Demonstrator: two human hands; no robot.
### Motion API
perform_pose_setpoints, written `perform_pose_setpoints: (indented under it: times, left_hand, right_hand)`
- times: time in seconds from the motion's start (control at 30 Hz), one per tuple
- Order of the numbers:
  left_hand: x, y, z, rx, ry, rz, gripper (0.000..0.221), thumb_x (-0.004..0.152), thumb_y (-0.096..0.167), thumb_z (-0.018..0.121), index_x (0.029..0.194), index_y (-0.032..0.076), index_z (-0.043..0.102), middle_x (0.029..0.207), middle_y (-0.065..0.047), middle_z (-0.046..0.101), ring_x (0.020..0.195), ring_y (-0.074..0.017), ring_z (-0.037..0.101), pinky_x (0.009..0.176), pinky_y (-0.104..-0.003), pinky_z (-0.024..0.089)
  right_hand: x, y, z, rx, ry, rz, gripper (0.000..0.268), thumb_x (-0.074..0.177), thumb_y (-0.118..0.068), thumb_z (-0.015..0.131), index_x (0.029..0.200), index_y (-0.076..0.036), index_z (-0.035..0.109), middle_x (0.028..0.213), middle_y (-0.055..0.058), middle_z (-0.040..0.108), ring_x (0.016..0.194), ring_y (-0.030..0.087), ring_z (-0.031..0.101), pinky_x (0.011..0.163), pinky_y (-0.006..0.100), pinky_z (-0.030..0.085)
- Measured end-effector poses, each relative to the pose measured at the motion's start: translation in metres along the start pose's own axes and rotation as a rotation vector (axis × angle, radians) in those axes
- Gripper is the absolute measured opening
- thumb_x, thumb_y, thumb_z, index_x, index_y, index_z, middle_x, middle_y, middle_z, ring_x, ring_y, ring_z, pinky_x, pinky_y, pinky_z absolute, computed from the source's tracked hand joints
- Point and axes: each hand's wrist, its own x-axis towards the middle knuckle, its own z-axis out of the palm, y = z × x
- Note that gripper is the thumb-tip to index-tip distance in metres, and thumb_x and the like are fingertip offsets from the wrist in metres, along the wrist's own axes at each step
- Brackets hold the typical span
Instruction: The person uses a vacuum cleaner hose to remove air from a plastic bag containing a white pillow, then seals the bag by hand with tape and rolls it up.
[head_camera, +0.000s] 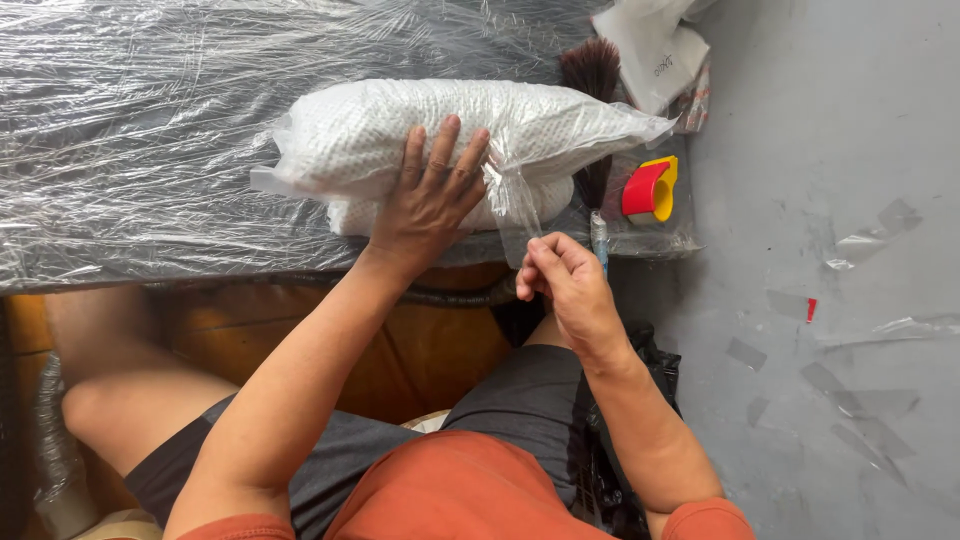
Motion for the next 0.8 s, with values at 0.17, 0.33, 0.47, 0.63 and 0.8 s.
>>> perform_pose_setpoints:
  times: [0.17,0.33,0.47,0.63,0.8]
  left_hand:
    - [-0.002,-0.001,0.003,0.020,-0.115,0.005,0.113,0.056,0.054,0.094,0.153,0.017,0.050,0.168,-0.013,0.033,0.154,-0.0444,0.024,0.127,-0.066,0.013]
    - [-0.002,-0.002,0.005,0.000,-0.160,0.006,0.119,0.052,0.055,0.096,0.154,0.017,0.048,0.169,-0.014,0.030,0.154,-0.0446,0.022,0.127,-0.065,0.013]
    - [0.001,-0.003,0.004,-0.016,-0.194,0.008,0.118,0.055,0.054,0.096,0.156,0.018,0.046,0.170,-0.013,0.028,0.155,-0.0451,0.020,0.127,-0.065,0.012]
    - [-0.001,-0.003,0.003,-0.005,-0.196,0.014,0.116,0.059,0.057,0.094,0.156,0.018,0.045,0.170,-0.014,0.028,0.155,-0.0450,0.020,0.127,-0.065,0.012]
    - [0.007,-0.006,-0.013,0.004,-0.225,-0.003,0.114,0.061,0.059,0.093,0.156,0.019,0.045,0.170,-0.012,0.027,0.155,-0.0438,0.018,0.127,-0.064,0.010]
  right_hand:
    - [-0.002,0.013,-0.007,0.036,0.026,0.004,0.024,0.107,-0.021,0.059,0.093,-0.002,0.062,0.076,0.011,0.063,0.066,0.024,0.072,0.061,0.029,0.058]
    - [0.000,0.025,-0.008,0.031,0.025,-0.044,0.024,0.108,-0.020,0.058,0.092,-0.001,0.060,0.076,0.011,0.062,0.072,0.025,0.073,0.070,0.031,0.060]
    - [-0.002,0.020,0.005,0.001,0.036,-0.063,0.029,0.109,-0.019,0.057,0.087,0.000,0.060,0.072,0.012,0.062,0.075,0.025,0.074,0.081,0.032,0.060]
    - [0.001,0.035,-0.004,0.012,0.050,0.058,0.028,0.109,-0.026,0.057,0.094,-0.004,0.063,0.075,0.010,0.064,0.074,0.025,0.076,0.078,0.033,0.062]
    - [0.012,-0.019,-0.037,-0.183,0.001,0.266,0.076,0.108,-0.062,0.029,0.117,0.000,0.073,0.073,0.017,0.072,0.064,0.027,0.077,0.062,0.034,0.063]
